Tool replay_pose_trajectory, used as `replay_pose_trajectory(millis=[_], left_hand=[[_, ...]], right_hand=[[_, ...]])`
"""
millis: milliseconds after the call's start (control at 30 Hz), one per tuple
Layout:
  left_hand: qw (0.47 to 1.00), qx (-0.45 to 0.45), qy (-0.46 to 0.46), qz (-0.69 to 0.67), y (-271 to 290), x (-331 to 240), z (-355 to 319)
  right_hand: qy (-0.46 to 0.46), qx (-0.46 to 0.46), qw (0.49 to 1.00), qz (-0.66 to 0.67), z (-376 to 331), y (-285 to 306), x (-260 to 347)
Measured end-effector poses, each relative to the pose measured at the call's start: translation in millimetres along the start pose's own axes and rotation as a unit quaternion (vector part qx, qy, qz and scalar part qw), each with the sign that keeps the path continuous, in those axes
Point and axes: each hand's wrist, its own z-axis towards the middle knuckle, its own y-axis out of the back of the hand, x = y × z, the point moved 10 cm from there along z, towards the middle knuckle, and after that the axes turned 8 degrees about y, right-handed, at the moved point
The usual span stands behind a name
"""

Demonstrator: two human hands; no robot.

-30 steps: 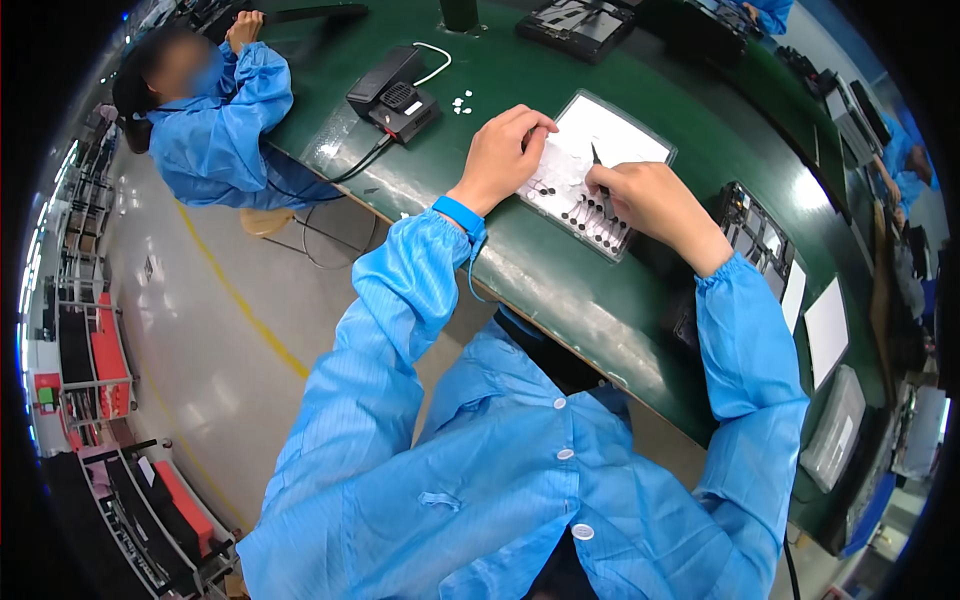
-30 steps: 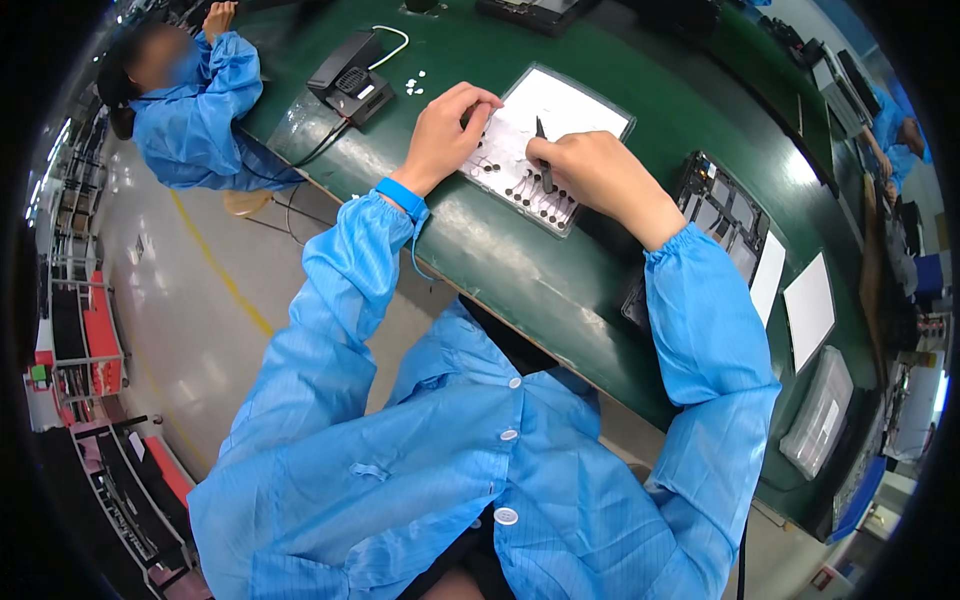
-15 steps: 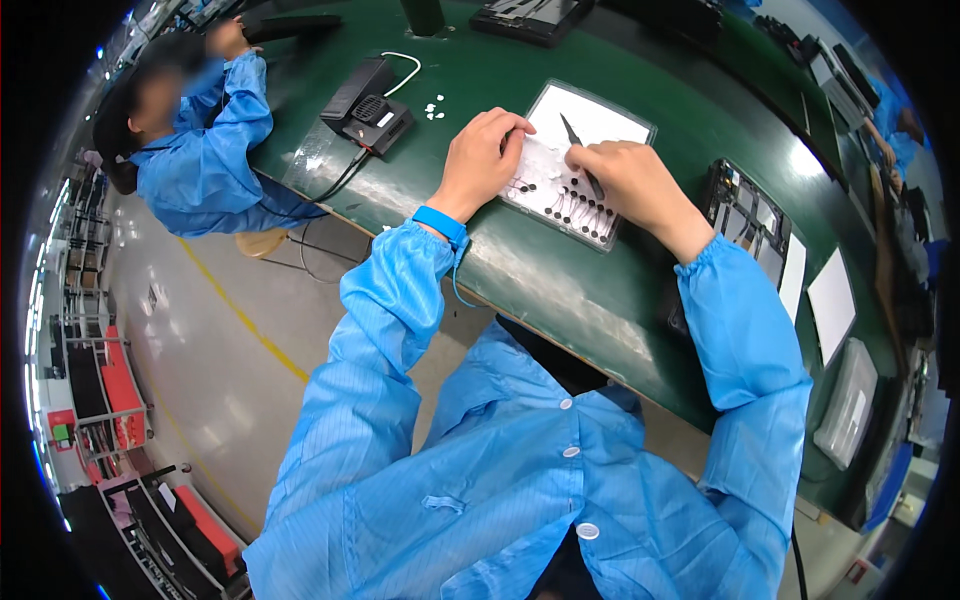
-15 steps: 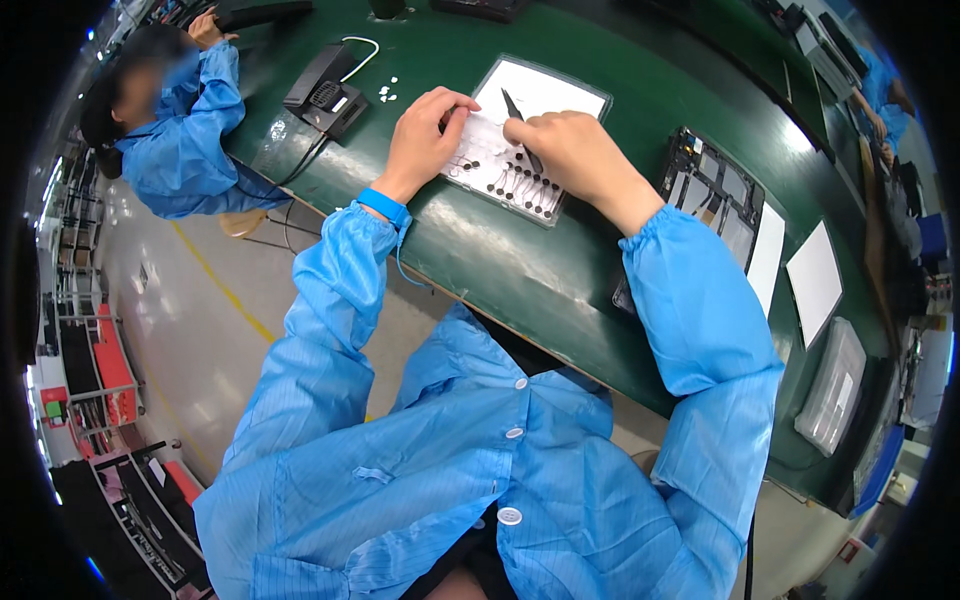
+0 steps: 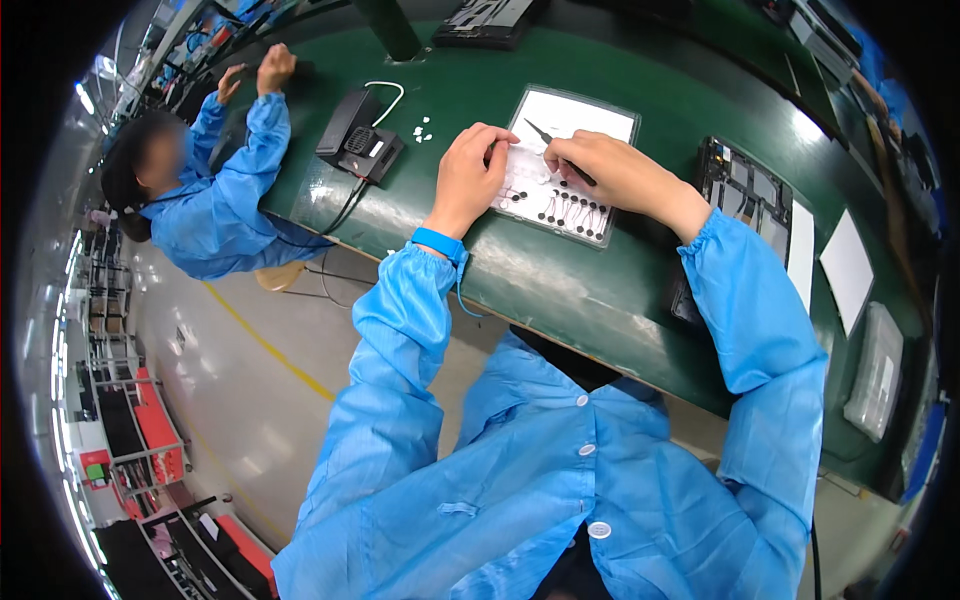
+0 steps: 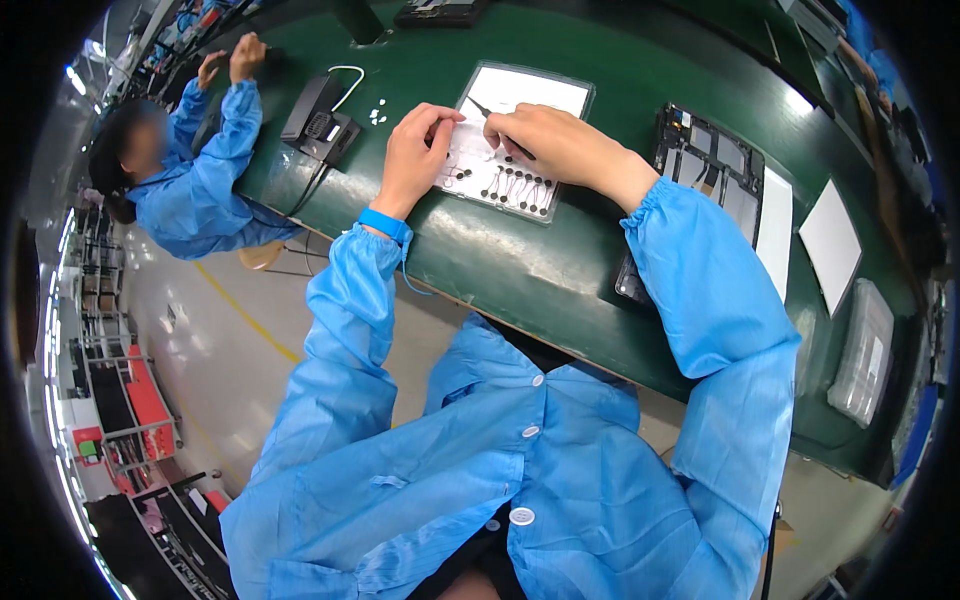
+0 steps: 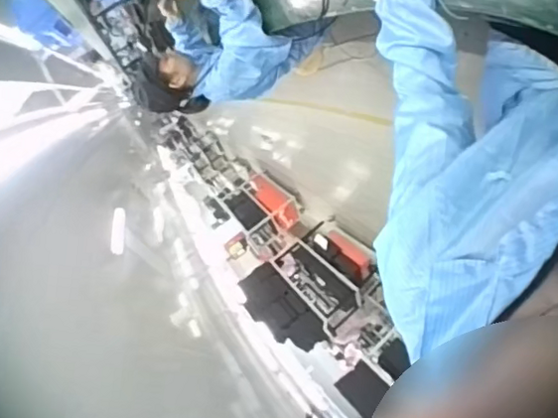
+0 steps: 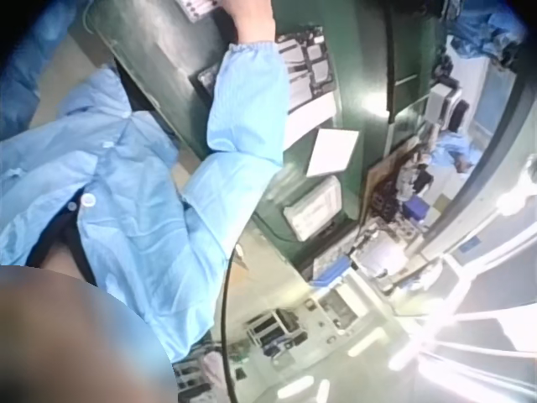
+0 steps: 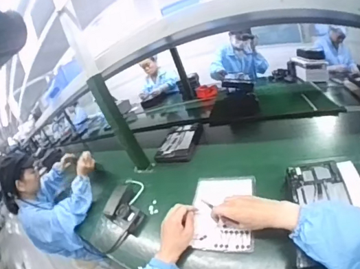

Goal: Assembling internal components and applying labels to tablet devices at a factory workbench.

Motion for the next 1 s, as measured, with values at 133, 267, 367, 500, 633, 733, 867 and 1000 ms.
replay_pose_trajectory(millis=[133, 267, 367, 500, 633, 733, 867, 1000], left_hand=[[1.000, 0.006, -0.020, 0.006, 0, -1, 1], [0.996, -0.026, -0.075, 0.044, 7, -17, 2], [0.996, -0.025, -0.086, 0.026, 9, -36, -2], [0.974, 0.107, 0.091, -0.178, -22, -23, 1], [0.929, 0.175, 0.185, -0.268, -39, -18, -4], [0.900, 0.161, 0.200, -0.353, -38, -13, -6], [0.907, 0.150, 0.201, -0.339, -40, -15, -7], [0.918, 0.117, 0.192, -0.326, -38, -16, -9]], right_hand=[[-0.013, 0.033, 0.999, 0.017, -1, -10, -4], [-0.009, 0.029, 0.999, -0.033, -7, -10, -8], [-0.030, 0.013, 0.999, -0.003, -6, -1, -7], [-0.043, -0.054, 0.997, 0.037, -4, 18, -2], [-0.036, -0.082, 0.993, 0.075, -4, 25, 3], [-0.008, -0.103, 0.992, 0.070, -1, 30, 12], [-0.048, -0.150, 0.977, 0.142, -3, 28, -2], [-0.063, -0.221, 0.945, 0.233, -10, 33, -16]])
